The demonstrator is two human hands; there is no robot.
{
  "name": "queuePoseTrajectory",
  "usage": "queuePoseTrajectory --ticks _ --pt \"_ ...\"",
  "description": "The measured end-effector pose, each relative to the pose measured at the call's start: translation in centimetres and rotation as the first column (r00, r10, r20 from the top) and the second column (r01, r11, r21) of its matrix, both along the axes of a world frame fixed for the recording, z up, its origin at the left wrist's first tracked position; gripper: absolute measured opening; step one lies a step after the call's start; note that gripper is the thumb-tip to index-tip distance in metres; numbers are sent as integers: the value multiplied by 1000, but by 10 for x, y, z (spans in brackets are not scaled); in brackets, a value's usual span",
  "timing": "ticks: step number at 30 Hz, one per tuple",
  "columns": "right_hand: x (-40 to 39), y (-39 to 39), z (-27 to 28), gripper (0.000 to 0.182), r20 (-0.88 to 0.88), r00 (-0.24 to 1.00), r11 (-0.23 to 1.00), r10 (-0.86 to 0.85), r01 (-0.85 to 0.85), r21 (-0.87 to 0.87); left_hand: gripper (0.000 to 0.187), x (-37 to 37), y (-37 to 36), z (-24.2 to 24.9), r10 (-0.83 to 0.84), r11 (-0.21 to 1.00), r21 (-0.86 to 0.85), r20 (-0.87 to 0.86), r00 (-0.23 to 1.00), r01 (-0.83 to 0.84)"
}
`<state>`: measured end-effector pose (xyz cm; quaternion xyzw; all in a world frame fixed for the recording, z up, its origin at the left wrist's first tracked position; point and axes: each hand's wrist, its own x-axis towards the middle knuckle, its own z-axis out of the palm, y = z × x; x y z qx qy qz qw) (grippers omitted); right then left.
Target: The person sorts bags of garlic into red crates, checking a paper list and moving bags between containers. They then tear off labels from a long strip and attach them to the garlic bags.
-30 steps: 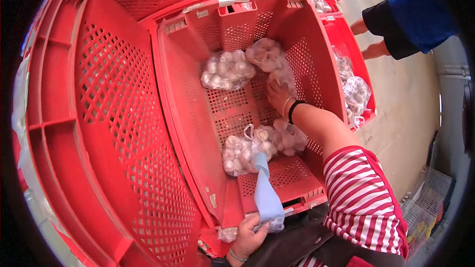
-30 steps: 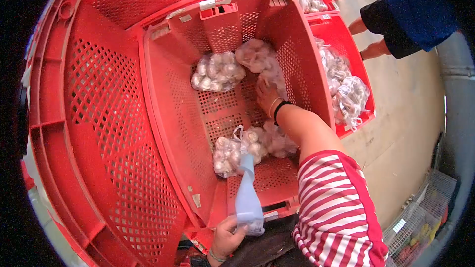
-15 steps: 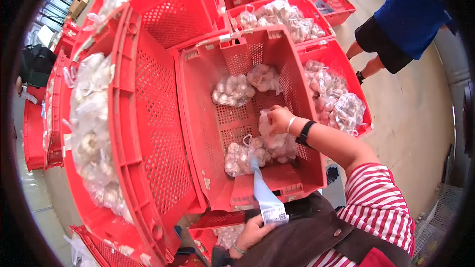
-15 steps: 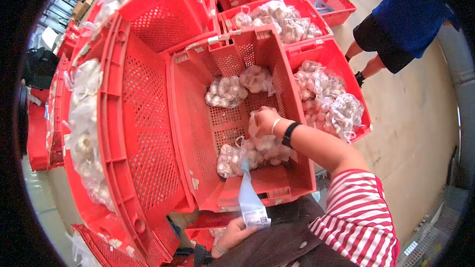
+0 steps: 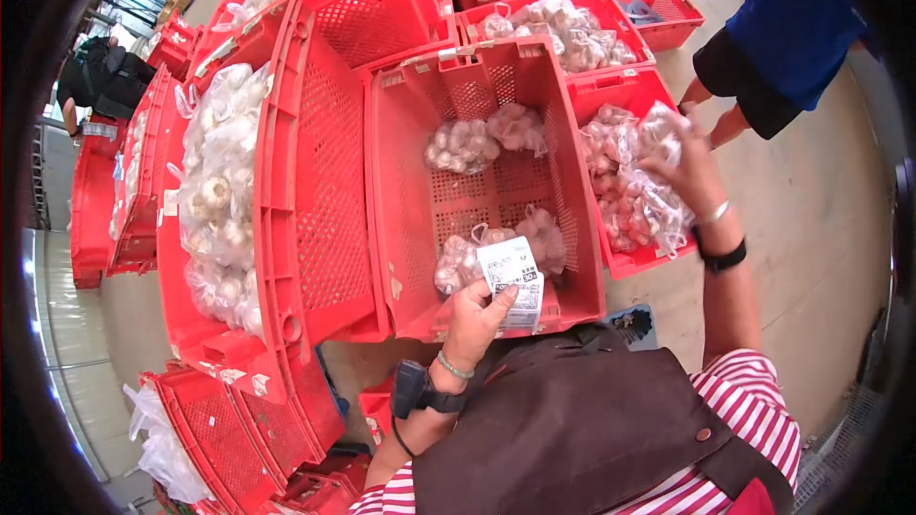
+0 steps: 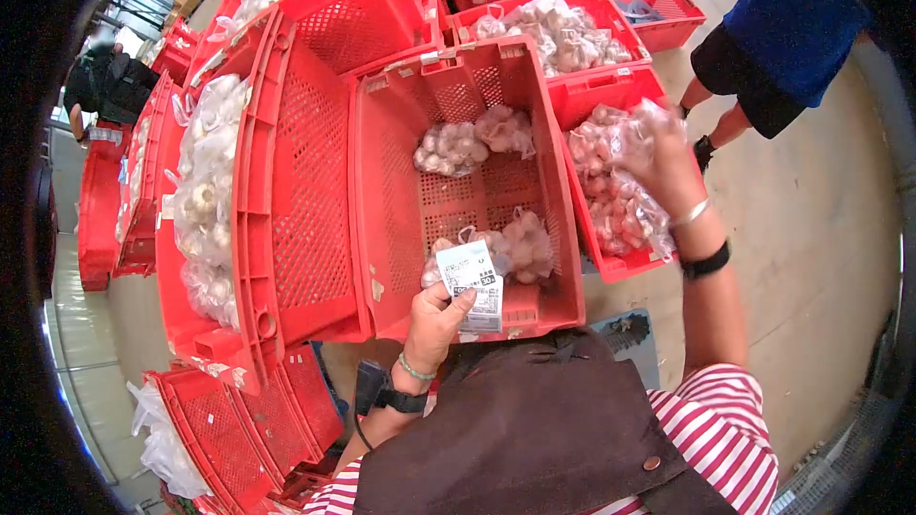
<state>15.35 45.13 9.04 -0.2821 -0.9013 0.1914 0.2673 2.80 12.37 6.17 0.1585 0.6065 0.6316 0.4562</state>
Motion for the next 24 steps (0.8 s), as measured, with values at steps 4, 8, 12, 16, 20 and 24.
queuePoseTrajectory --ticks 4,8,12,16,20,24 --pt "-32 -121 27 44 -178 799 764 574 -601 -235 19 -5 11 0 -20 999 -31 -10 1000 19" --pt "-45 -162 -4 27 -256 817 752 517 -577 -320 25 -13 4 2 -13 998 63 160 987 3" --pt "-51 -169 -18 18 -285 871 733 401 -491 -471 22 -17 -7 4 -108 988 120 109 988 95" --pt "-55 -174 -9 16 -322 864 816 386 -483 -317 17 -20 -12 0 30 999 29 125 992 -34" --pt "-62 -189 10 25 -279 755 744 594 -647 -166 13 -21 -16 -2 103 988 86 244 964 -127" --pt "-61 -191 -6 29 -244 792 767 560 -607 -208 17 -22 -21 10 51 997 52 72 996 -54"
